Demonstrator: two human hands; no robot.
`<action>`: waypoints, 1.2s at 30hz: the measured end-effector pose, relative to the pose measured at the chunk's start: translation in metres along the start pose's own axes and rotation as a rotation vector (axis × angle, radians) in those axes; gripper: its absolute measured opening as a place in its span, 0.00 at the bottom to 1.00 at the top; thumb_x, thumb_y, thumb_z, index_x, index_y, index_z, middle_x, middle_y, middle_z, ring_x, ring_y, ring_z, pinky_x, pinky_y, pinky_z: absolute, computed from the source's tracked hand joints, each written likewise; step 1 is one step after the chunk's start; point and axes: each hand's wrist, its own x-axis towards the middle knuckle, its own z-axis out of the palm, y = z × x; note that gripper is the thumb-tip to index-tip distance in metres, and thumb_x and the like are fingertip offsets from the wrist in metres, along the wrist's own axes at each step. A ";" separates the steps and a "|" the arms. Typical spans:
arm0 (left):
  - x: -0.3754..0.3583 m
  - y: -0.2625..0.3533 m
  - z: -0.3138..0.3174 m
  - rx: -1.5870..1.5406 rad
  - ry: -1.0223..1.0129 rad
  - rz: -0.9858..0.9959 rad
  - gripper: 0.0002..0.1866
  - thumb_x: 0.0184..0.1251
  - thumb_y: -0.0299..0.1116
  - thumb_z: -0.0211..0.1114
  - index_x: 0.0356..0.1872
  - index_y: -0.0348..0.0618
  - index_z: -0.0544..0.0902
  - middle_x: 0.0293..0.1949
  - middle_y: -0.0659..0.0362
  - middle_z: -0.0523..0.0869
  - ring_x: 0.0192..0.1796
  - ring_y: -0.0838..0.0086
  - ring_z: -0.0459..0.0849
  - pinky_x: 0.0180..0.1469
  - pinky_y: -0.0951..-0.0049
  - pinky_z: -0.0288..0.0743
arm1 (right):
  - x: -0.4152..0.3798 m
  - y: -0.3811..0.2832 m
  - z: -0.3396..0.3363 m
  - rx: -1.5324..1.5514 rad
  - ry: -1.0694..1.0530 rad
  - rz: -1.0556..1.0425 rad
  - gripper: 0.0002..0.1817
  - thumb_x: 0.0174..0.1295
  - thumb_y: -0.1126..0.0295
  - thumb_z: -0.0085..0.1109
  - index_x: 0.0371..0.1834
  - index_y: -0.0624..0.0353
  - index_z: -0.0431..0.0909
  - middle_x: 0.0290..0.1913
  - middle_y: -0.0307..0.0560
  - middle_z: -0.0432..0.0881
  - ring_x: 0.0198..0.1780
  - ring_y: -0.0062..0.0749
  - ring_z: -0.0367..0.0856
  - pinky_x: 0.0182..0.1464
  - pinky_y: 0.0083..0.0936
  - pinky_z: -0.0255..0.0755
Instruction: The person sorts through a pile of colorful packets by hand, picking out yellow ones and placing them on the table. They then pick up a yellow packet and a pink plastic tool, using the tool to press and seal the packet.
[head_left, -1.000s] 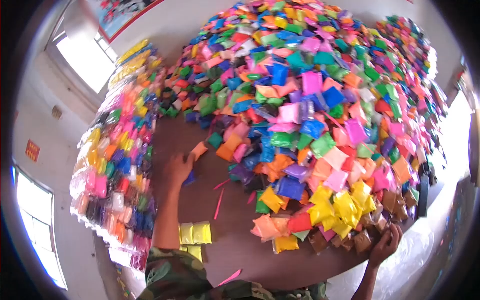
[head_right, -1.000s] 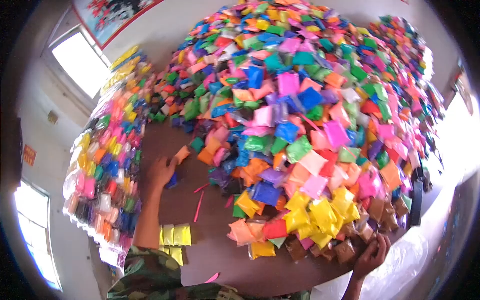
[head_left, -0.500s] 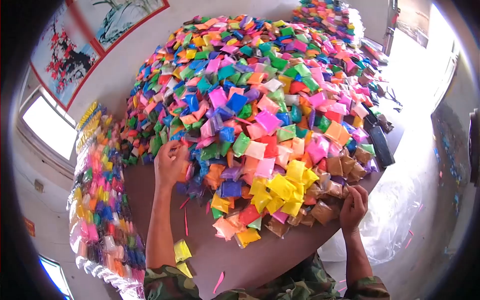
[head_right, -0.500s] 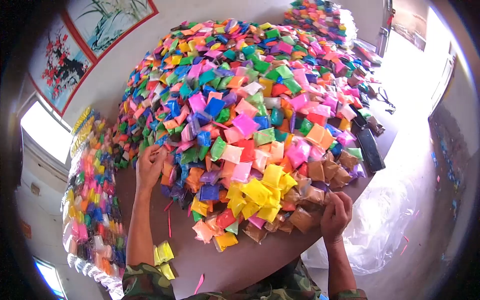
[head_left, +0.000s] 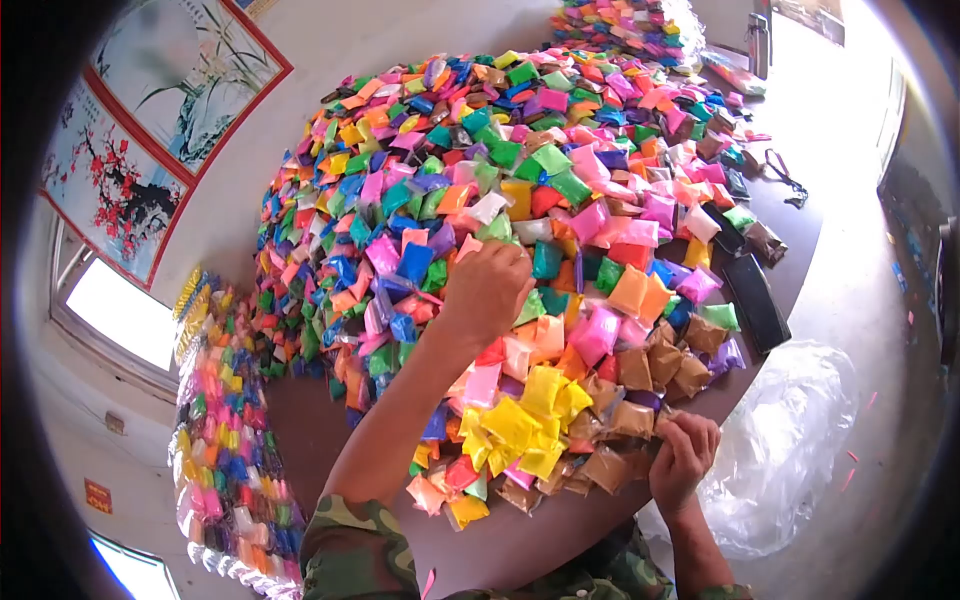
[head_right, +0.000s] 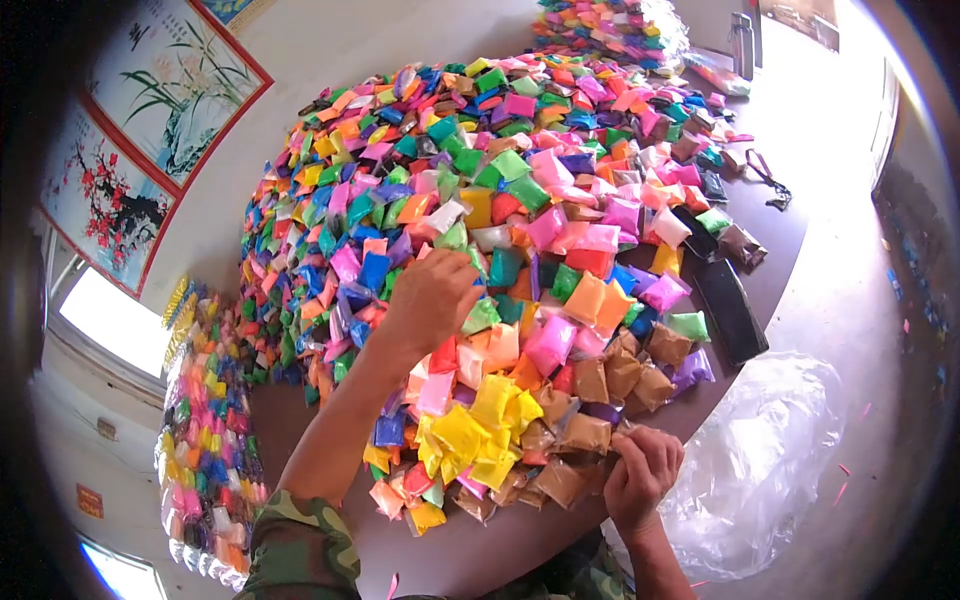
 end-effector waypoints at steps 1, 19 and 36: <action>0.010 0.001 0.005 0.016 -0.020 0.009 0.09 0.63 0.34 0.74 0.39 0.41 0.88 0.48 0.54 0.89 0.55 0.59 0.86 0.56 0.61 0.82 | 0.000 0.002 0.001 0.012 -0.001 0.001 0.09 0.54 0.85 0.61 0.36 0.61 0.83 0.40 0.50 0.83 0.44 0.50 0.81 0.51 0.41 0.73; 0.112 -0.106 0.078 -0.186 0.231 -0.296 0.12 0.62 0.39 0.71 0.41 0.46 0.90 0.39 0.48 0.91 0.44 0.49 0.90 0.47 0.52 0.83 | -0.005 0.017 0.001 0.032 -0.076 0.123 0.10 0.55 0.82 0.59 0.37 0.58 0.87 0.42 0.47 0.84 0.48 0.46 0.83 0.70 0.51 0.67; -0.076 0.001 -0.025 -0.819 -0.154 -0.731 0.10 0.70 0.29 0.75 0.46 0.34 0.87 0.36 0.62 0.90 0.37 0.82 0.86 0.42 0.78 0.82 | -0.007 0.014 0.003 0.038 -0.043 0.095 0.10 0.59 0.85 0.58 0.40 0.61 0.85 0.44 0.49 0.85 0.52 0.46 0.85 0.72 0.53 0.67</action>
